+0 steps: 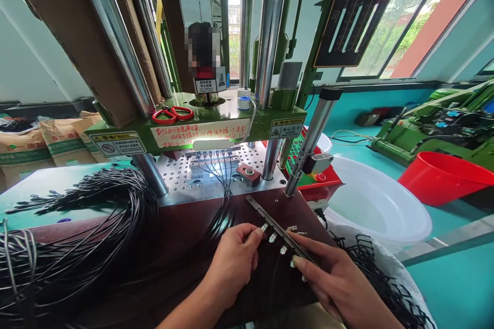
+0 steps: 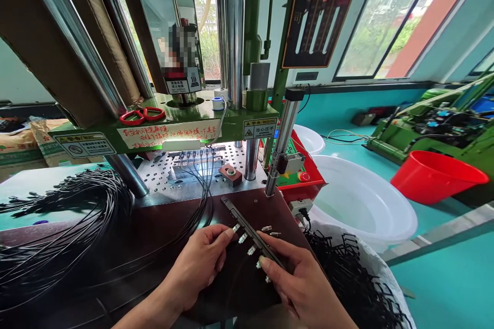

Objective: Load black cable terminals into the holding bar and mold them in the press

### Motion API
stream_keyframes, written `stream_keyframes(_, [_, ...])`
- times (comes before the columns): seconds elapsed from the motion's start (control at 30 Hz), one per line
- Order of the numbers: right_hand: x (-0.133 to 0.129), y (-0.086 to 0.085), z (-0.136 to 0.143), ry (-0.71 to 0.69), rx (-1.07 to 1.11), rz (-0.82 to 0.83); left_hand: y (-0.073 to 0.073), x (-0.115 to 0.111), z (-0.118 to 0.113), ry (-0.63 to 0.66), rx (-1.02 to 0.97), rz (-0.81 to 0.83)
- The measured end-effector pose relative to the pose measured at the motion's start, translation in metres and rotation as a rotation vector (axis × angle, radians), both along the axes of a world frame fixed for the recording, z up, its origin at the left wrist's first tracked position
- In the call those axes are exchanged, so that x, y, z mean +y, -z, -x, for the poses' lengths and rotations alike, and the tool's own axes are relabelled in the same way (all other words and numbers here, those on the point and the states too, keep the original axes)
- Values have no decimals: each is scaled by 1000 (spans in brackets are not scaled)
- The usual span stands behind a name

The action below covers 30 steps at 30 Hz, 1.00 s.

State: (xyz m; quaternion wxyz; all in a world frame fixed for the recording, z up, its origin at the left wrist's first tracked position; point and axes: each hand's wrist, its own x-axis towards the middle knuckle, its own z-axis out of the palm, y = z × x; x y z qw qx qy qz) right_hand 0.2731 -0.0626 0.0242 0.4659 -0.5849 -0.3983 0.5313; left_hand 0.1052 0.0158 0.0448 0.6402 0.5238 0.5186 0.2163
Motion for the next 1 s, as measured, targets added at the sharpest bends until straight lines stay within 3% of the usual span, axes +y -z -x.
stream_keyframes(0.4, [2, 6, -7, -84, -43, 7, 0, 1, -2, -10, 32, -66])
stream_keyframes(0.6, [2, 3, -6, -71, -8, -8, 4, 2, 7, 84, -19, -69])
stream_keyframes(0.8, [0, 4, -4, -11, 32, 37, -14, 1, 44, -17, 318, -496])
stream_keyframes(0.87, [-1, 3, -4, -1, 39, 38, -20, -1, 58, -13, 421, -569])
stream_keyframes(0.93, [-1, 3, -3, 11, 54, 46, -23, -5, 71, 17, 403, -443])
stream_keyframes(1.0, [-1, 2, -3, 22, 57, 51, -26, -11, 83, 63, 286, -176])
